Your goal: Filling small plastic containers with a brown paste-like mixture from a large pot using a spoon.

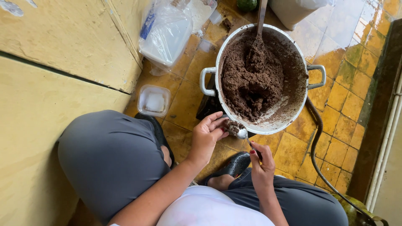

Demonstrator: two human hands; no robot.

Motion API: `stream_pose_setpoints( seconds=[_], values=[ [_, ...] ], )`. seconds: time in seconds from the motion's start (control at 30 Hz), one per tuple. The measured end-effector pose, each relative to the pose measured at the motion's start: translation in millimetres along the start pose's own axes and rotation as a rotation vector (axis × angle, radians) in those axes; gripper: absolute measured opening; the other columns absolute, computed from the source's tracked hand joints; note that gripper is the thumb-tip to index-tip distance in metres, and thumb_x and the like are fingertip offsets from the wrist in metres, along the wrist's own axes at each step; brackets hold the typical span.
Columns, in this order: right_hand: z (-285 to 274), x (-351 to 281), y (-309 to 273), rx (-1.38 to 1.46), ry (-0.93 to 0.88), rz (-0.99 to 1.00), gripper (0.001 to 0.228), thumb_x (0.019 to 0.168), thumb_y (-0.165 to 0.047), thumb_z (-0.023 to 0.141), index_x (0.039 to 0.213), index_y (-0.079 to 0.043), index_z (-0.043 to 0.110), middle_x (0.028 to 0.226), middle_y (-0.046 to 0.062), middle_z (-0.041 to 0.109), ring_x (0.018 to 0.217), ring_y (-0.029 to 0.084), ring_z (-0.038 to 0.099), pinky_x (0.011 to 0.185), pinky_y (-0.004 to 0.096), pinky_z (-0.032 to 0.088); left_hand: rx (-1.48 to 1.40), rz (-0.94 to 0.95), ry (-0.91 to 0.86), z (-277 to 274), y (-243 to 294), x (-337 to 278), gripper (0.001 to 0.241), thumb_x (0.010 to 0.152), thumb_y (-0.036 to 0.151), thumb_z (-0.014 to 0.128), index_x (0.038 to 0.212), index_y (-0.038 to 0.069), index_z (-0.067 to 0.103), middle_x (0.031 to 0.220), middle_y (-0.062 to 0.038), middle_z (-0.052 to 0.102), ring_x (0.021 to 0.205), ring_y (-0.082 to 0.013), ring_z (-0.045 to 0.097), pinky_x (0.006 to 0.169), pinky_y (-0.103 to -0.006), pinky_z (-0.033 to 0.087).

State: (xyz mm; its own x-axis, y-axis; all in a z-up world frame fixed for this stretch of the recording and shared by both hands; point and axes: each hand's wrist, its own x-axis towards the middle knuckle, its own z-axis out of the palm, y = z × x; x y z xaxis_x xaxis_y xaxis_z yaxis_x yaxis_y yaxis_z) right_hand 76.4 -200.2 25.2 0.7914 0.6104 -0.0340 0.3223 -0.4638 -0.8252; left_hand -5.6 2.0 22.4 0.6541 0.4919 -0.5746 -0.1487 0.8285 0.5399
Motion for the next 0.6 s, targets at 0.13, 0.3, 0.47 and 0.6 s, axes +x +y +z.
stream_pose_setpoints(
  seconds=[0.13, 0.3, 0.47, 0.6],
  values=[
    [0.7, -1.8, 5.1, 0.048, 0.008, 0.045, 0.026, 0.102, 0.001, 0.058, 0.123, -0.011, 0.069, 0.1, 0.002, 0.06, 0.088, 0.015, 0.055, 0.08, 0.029, 0.043, -0.044, -0.017, 0.004, -0.1, 0.0, -1.0, 0.054, 0.085, -0.012, 0.054, 0.137, -0.001, 0.059, 0.125, -0.021, 0.073, 0.111, -0.0215, 0.07, 0.087, -0.0336, 0.062],
    [0.4, -2.6, 14.5, 0.204, 0.029, 0.083, 0.025, 0.103, -0.003, 0.059, 0.126, -0.007, 0.067, 0.115, 0.005, 0.063, 0.101, 0.014, 0.059, 0.093, 0.027, 0.048, -0.058, -0.01, -0.006, -0.8, 0.1, -1.0, 0.053, 0.085, -0.011, 0.055, 0.137, 0.001, 0.06, 0.122, -0.019, 0.073, 0.114, -0.021, 0.069, 0.09, -0.0359, 0.061],
    [-15.5, 14.3, 3.1, 0.223, 0.102, 0.179, 0.03, 0.102, 0.005, 0.054, 0.127, -0.008, 0.065, 0.102, 0.005, 0.062, 0.088, 0.014, 0.056, 0.077, 0.023, 0.047, -0.026, 0.021, 0.0, 1.2, 5.4, -5.1, 0.053, 0.085, -0.012, 0.055, 0.136, -0.001, 0.06, 0.126, -0.021, 0.072, 0.121, -0.0218, 0.067, 0.088, -0.0328, 0.062],
    [-31.6, 41.7, 11.1, -0.33, 0.156, 0.107, 0.036, 0.098, 0.003, 0.064, 0.13, -0.01, 0.073, 0.101, 0.01, 0.062, 0.082, 0.019, 0.061, 0.075, 0.035, 0.051, 0.029, 0.067, 0.002, 1.9, 5.1, -8.2, 0.066, 0.089, -0.012, 0.053, 0.152, 0.005, 0.048, 0.13, -0.023, 0.069, 0.11, -0.022, 0.07, 0.091, -0.0307, 0.063]
  ],
)
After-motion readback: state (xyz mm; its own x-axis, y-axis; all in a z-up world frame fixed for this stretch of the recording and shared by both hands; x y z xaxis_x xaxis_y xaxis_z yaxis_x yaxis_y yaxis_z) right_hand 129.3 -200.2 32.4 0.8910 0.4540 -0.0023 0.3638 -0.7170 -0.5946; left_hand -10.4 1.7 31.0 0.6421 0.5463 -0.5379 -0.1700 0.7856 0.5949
